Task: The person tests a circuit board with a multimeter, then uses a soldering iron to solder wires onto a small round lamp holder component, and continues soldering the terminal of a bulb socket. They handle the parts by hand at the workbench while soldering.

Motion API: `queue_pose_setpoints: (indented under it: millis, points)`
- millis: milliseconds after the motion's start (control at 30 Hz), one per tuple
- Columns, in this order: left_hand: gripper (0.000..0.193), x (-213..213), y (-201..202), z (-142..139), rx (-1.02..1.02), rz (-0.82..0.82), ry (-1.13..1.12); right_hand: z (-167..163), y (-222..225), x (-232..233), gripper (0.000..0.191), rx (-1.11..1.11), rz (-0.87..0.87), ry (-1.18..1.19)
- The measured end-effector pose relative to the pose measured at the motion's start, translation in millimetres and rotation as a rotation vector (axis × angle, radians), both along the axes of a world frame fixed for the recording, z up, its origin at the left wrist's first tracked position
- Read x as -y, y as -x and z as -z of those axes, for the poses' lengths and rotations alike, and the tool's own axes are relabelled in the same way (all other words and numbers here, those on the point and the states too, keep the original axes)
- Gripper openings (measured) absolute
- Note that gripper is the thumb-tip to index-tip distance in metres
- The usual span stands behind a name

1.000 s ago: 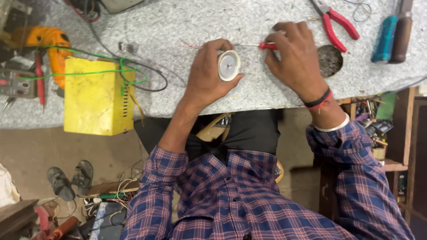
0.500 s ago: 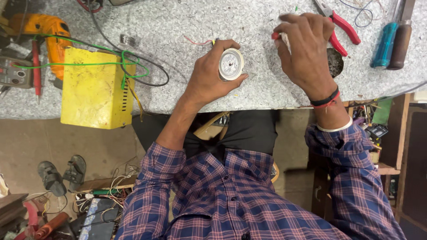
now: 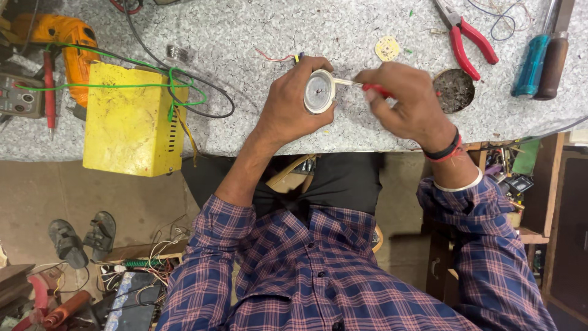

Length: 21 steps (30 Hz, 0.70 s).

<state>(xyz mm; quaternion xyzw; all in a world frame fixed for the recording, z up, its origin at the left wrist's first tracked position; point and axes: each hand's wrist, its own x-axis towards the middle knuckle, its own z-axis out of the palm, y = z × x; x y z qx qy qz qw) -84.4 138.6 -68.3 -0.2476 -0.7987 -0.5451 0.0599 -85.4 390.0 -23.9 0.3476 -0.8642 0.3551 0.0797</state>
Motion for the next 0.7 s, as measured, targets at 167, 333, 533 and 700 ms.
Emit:
queue_pose_setpoints:
  millis: [167, 333, 533, 700]
  points:
    - [0.055, 0.6, 0.0, -4.1, 0.008, -0.016, 0.017, -7.8, -1.6, 9.9, 0.018, 0.002, -0.043, -0.080]
    - [0.052, 0.9, 1.0, -5.2, -0.087, -0.016, 0.064, -11.4, -2.9, 13.8, 0.015, 0.026, -0.045, -0.099]
    - [0.050, 0.5, 1.1, -2.4, -0.152, -0.012, 0.123, -6.3, -12.1, 23.4, 0.022, 0.428, -0.010, 0.009]
    - [0.058, -2.3, 0.1, 0.9, -0.100, -0.007, 0.062, 2.2, -21.3, 31.5, 0.026, 0.582, 0.070, 0.048]
